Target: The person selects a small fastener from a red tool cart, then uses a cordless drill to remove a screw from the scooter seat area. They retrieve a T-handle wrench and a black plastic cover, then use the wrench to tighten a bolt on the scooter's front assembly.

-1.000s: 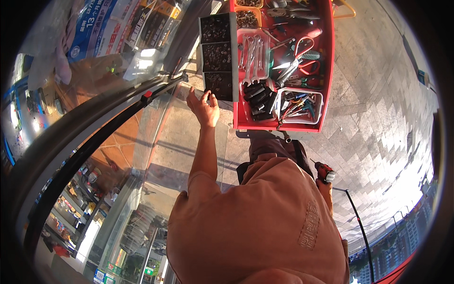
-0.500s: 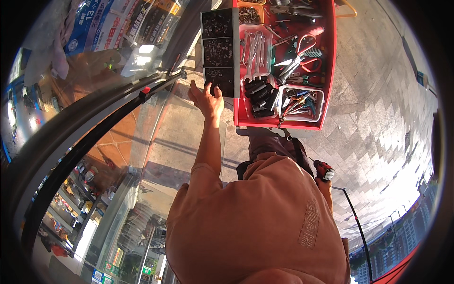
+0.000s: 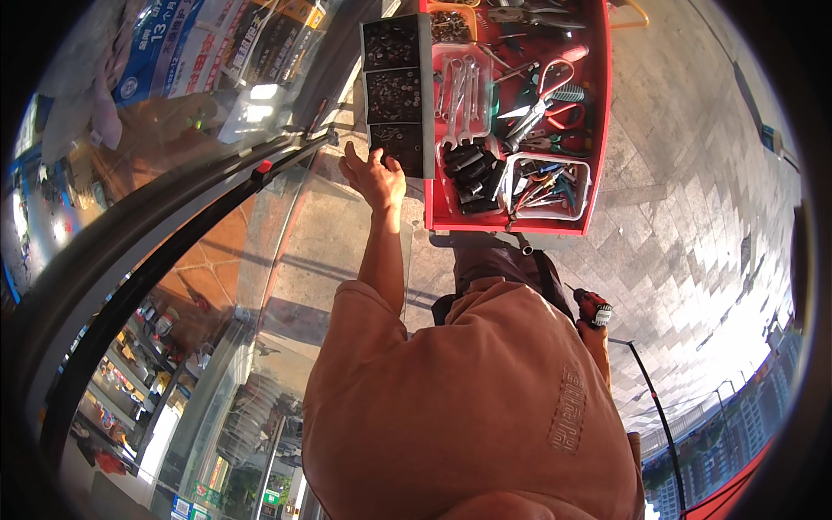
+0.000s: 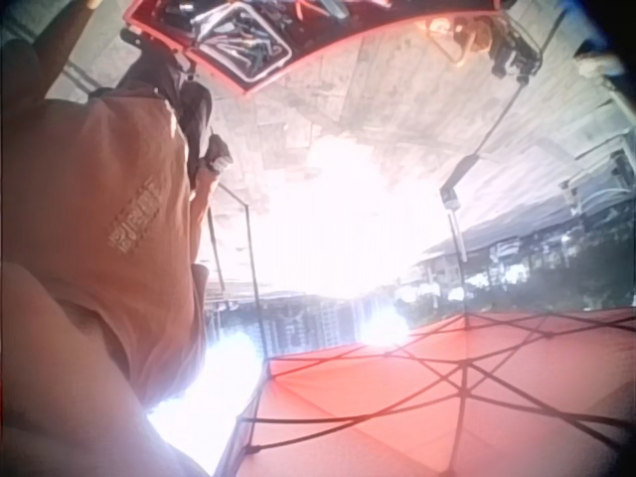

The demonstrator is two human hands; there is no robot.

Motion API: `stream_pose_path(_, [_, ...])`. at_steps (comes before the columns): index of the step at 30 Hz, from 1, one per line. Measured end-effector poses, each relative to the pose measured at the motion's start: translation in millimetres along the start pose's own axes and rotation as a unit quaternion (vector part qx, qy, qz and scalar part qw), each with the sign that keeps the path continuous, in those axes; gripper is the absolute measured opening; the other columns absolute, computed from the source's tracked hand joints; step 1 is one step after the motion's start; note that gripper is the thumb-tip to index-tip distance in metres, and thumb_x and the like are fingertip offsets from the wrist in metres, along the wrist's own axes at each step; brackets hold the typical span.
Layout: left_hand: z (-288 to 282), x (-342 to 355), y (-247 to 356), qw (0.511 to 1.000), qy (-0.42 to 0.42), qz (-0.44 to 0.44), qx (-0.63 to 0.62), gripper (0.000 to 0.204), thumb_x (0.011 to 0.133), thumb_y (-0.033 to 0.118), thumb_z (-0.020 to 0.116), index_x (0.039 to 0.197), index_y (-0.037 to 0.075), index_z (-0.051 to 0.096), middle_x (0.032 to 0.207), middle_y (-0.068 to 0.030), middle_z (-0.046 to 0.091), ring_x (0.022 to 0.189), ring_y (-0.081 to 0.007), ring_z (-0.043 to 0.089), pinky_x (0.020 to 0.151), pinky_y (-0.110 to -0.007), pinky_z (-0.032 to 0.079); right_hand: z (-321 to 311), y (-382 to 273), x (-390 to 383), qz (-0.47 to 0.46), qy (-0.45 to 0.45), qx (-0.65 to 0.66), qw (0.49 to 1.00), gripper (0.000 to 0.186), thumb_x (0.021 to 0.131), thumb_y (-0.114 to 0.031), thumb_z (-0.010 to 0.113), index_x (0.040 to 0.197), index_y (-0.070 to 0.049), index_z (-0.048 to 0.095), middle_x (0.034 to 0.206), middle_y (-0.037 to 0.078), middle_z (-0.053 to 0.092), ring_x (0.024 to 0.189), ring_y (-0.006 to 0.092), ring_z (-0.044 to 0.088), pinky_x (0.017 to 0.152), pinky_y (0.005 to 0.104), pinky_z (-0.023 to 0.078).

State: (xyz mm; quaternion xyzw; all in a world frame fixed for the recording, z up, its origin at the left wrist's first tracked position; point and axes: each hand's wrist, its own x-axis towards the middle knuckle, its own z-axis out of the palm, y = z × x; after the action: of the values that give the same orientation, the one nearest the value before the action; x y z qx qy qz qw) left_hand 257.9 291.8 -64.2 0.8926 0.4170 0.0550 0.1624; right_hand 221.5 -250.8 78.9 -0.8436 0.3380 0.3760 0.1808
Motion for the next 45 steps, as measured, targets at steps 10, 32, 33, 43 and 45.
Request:
stream_pose_path(10, [-14,9,22,0.987,-0.105,-0.11,0.045,0.026,0.079,0.026,0.066,0.098,0.007,0.069,0.139,-0.0135,0.028,0.13,-0.0412,0.022,0.102,-0.055,0.033,6,27,13,-0.035,-0.011,0.043,0.998,0.034,0.068,-0.019,0.071,0.096,0.0,0.068,0.085,0.012,0.068,0.077,0.0198,0.065,0.069,0.0343,0.05])
stream_pose_path(32, [-75,-3,11,0.329,-0.184,-0.293,-0.879,0.01,0.086,0.017,0.059,0.086,0.007,0.061,0.085,-0.0063,0.061,0.073,-0.0186,0.052,0.063,-0.03,0.042,12,35,9,-0.022,-0.025,0.05,0.998,0.037,0.066,-0.013,0.071,0.101,-0.001,0.065,0.088,0.007,0.066,0.079,0.0185,0.061,0.072,0.032,0.048])
stream_pose_path(33, [-77,-4,14,0.301,-0.196,-0.293,-0.886,0.01,0.086,0.017,0.058,0.086,0.007,0.061,0.085,-0.0063,0.061,0.073,-0.0188,0.051,0.063,-0.03,0.042,13,36,9,-0.028,-0.028,0.065,0.997,0.036,0.066,-0.013,0.071,0.1,-0.001,0.065,0.087,0.007,0.066,0.079,0.0183,0.061,0.071,0.0319,0.048])
stream_pose_path(43, [-77,-8,21,0.257,-0.204,-0.298,-0.896,0.01,0.087,0.015,0.056,0.087,0.008,0.062,0.085,-0.0062,0.06,0.073,-0.0178,0.051,0.065,-0.03,0.041,14,48,17,-0.061,-0.056,0.097,0.992,0.042,0.069,-0.008,0.066,0.111,-0.003,0.064,0.098,0.009,0.067,0.09,0.0169,0.063,0.08,0.0311,0.048])
stream_pose_path(45, [-78,-7,22,0.249,-0.205,-0.294,-0.9,0.01,0.087,0.016,0.056,0.087,0.008,0.062,0.084,-0.006,0.06,0.072,-0.0172,0.05,0.064,-0.03,0.041,14,49,16,-0.043,-0.047,0.085,0.994,0.04,0.069,-0.009,0.067,0.108,-0.003,0.065,0.095,0.008,0.067,0.087,0.0169,0.062,0.077,0.031,0.048])
